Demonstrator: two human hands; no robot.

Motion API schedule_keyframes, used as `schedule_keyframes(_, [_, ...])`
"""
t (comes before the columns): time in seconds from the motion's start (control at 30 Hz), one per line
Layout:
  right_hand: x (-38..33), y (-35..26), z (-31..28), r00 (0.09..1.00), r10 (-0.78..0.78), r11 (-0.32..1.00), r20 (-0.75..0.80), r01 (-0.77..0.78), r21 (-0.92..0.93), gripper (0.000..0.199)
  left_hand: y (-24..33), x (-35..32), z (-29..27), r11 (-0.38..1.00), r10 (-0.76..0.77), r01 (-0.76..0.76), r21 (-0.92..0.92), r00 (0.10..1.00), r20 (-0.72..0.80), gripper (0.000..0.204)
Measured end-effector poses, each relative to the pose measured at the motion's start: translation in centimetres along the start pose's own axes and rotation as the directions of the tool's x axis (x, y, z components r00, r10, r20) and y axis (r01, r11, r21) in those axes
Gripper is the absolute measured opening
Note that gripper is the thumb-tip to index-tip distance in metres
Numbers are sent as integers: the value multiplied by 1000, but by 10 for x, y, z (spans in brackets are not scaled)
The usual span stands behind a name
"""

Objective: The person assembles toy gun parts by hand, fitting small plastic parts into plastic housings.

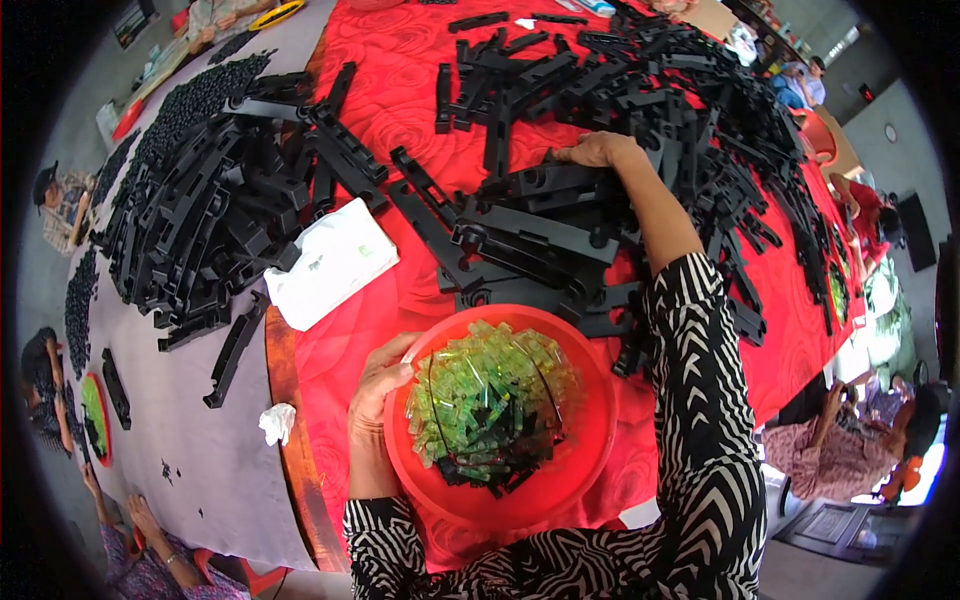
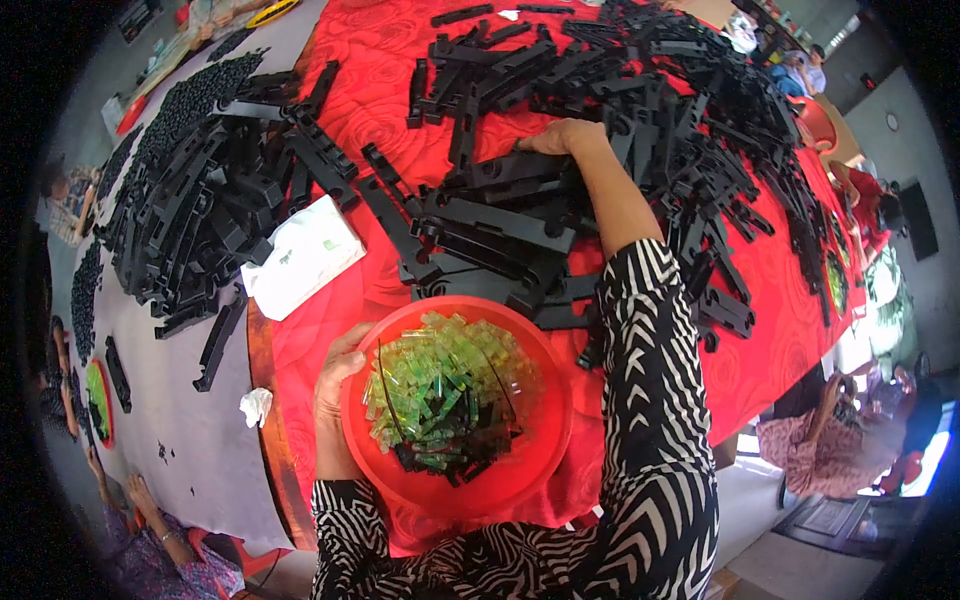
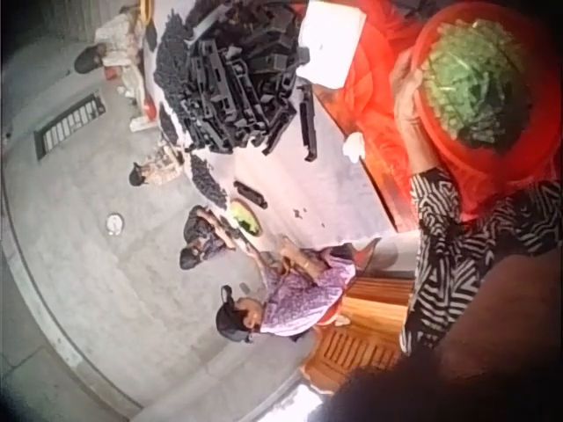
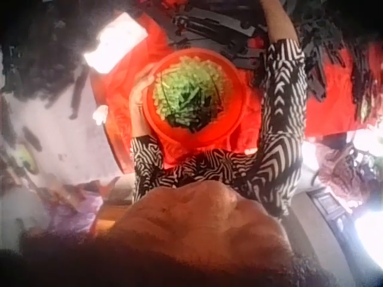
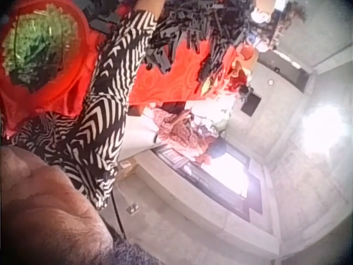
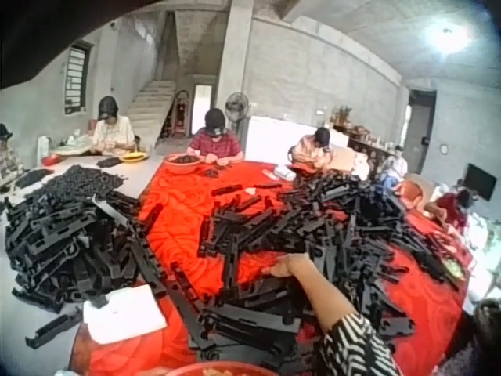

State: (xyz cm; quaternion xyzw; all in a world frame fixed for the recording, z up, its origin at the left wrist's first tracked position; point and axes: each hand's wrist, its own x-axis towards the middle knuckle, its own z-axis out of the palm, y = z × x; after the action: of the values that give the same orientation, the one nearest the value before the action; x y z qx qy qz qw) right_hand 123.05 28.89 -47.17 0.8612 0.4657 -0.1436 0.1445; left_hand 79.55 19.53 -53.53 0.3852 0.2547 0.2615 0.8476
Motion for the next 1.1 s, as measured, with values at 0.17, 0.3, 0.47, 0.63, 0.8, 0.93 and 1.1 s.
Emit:
schedule_keyframes(0.17, [-42,21,7,989,-134,988,56,129,83,78,-1,2,2,1000,21,-21,-13,1000,-5,59])
schedule_keyframes(0.3, [-81,48,21,927,-327,913,-183,360,192,60,-1,2,3,1000,26,-26,4,1000,-1,59])
schedule_keyframes(0.47, [-136,61,-13,946,-275,868,-170,320,379,50,-4,2,-2,999,19,-19,29,1000,12,60])
schedule_keyframes(0.63, [-80,92,-34,789,-45,993,-612,104,61,39,-4,0,0,999,13,-13,39,1000,-6,61])
schedule_keyframes(0.8, [-12,98,-6,794,-72,984,-604,-42,-172,50,-1,-1,5,1000,-10,11,19,999,-42,62])
schedule_keyframes(0.93, [-5,95,12,907,138,949,-399,-236,-209,64,0,0,0,999,-19,20,45,999,-29,63])
schedule_keyframes(1.1, [-10,118,37,942,56,971,-330,-128,-201,68,2,0,-3,995,29,-32,98,999,26,59])
